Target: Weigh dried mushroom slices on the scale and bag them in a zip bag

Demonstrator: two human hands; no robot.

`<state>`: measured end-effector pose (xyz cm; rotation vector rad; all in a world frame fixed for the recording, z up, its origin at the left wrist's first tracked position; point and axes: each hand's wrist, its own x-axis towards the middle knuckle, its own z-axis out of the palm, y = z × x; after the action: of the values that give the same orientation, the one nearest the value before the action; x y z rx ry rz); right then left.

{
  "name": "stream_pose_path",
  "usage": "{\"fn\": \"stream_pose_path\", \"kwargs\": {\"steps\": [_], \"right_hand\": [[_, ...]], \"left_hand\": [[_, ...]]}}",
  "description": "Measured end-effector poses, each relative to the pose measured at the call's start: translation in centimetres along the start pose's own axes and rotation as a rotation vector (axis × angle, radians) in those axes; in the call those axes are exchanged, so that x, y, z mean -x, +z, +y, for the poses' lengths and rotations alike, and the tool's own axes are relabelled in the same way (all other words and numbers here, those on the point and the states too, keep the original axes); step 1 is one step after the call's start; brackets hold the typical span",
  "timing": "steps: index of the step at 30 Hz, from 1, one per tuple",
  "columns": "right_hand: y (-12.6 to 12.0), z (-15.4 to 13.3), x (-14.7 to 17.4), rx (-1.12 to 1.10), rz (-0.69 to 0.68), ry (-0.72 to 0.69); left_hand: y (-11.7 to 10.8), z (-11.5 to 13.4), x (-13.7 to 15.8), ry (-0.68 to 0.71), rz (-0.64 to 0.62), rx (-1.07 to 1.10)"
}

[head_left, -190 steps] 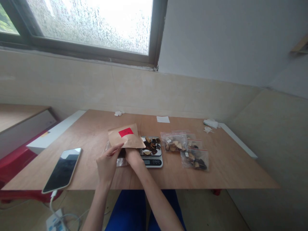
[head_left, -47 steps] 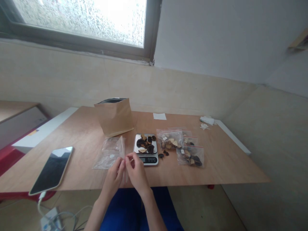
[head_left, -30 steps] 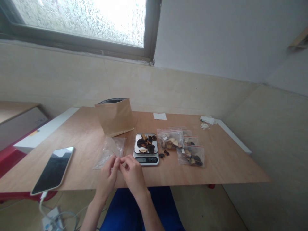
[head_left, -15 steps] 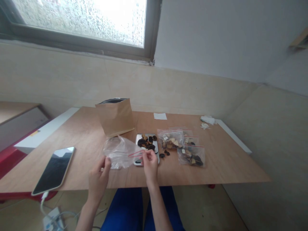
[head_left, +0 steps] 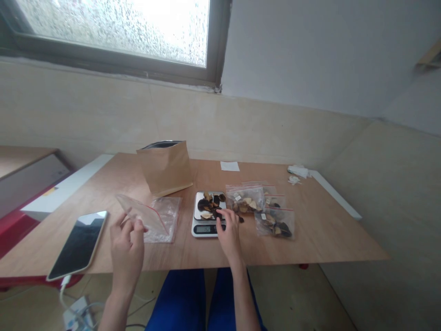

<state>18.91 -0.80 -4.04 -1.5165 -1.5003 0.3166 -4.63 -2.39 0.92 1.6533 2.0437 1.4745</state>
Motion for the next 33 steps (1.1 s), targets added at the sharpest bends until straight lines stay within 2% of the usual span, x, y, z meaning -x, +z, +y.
{"fn": "stream_pose_path", "kwargs": {"steps": [4, 9, 12, 17, 21, 27, 30, 33], "right_hand": [[-0.4, -0.5, -0.2, -0.097, 0.042, 0.026], [-0.6, -2.6, -0.3, -0.211, -0.051, 0.029], [-0.1, -2.5, -0.2, -0.137, 0.029, 0.01], [1.0, 0.4, 0.0, 0.063, 0.156, 0.012], [2.0, 2.0, -0.3, 0.155, 0.157, 0.05], [2.3, 2.3, -1.8, 0.26, 0.129, 0.175], [1.6, 1.7, -2.3, 0.183, 0.14, 0.203], [0.8, 0.2, -2.9, -0.035, 0.147, 0.249]], "left_hand": [[-0.2, 0.4, 0.3, 0.008, 0.001, -0.009], [1.0, 1.4, 0.6, 0.059, -0.076, 0.037], [1.8, 2.1, 0.6, 0.041, -0.134, 0.073], [2.6, 3.0, -0.8, -0.017, -0.214, 0.088], [3.7, 3.6, -1.9, 0.012, -0.209, 0.1], [5.4, 3.6, -2.2, 0.01, -0.199, 0.129], [5.8, 3.3, -2.0, -0.004, -0.209, 0.119], [6.2, 3.0, -1.7, 0.005, -0.226, 0.129]]}}
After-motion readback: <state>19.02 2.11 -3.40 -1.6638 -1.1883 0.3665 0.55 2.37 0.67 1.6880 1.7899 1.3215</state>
